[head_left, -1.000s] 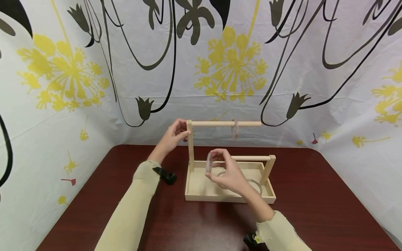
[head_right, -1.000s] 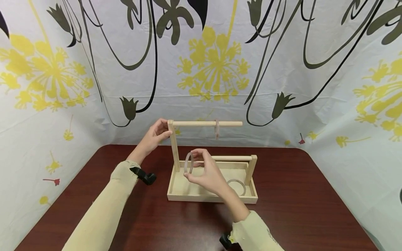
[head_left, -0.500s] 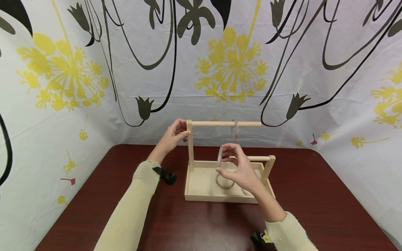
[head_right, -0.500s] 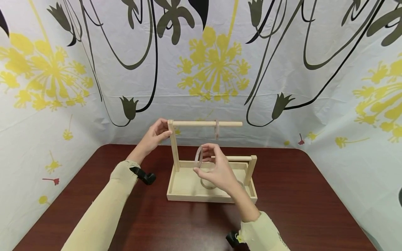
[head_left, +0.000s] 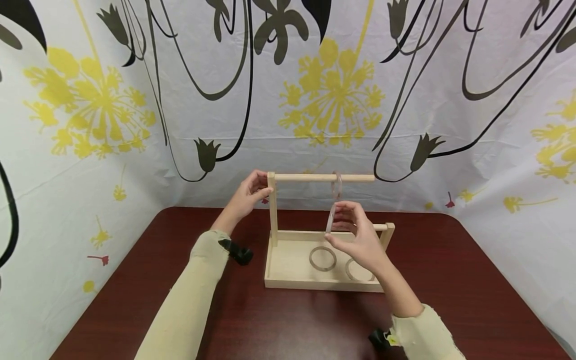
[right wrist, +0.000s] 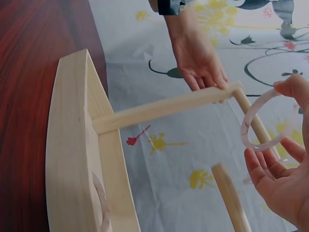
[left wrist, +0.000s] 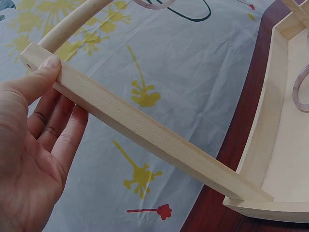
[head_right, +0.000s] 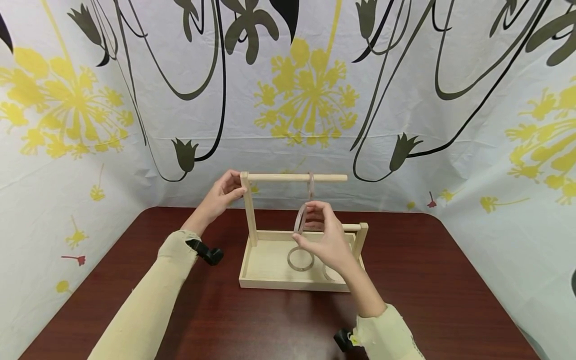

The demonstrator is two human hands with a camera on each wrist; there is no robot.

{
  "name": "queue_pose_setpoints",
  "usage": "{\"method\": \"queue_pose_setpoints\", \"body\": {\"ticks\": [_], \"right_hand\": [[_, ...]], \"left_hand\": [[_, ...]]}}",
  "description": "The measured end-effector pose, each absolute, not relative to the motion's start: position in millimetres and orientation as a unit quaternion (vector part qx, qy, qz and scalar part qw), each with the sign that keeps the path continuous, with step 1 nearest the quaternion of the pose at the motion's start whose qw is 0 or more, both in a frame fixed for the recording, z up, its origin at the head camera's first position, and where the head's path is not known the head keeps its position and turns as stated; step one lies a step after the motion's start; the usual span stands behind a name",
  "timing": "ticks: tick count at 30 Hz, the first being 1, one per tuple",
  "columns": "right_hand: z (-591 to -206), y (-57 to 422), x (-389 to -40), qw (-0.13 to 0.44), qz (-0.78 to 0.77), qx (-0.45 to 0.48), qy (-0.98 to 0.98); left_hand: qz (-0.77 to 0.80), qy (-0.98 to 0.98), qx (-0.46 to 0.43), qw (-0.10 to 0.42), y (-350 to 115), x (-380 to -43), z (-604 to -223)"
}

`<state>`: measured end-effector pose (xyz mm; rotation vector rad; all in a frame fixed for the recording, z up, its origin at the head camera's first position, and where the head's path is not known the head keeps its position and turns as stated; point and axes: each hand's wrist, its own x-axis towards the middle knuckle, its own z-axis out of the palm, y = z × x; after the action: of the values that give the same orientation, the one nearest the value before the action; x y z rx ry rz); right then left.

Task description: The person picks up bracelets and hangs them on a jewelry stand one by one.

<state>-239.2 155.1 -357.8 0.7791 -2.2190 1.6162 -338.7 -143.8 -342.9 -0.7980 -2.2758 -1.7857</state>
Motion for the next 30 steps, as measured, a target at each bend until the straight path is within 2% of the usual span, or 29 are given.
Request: {"method": "queue_pose_setpoints", "body": {"ticks": [15,30], "right_hand": [[-350,177,-244,0.155,0.558,0.229,-0.783],[-344,188,-254,0.232,0.547,0.185,-0.783]], "left_hand": [[-0.597,-0.754,-0.265,0.072,-145,-339,-343],[-0.595,-0.756,-0.262,0.072,-145,-340,-344]]}}
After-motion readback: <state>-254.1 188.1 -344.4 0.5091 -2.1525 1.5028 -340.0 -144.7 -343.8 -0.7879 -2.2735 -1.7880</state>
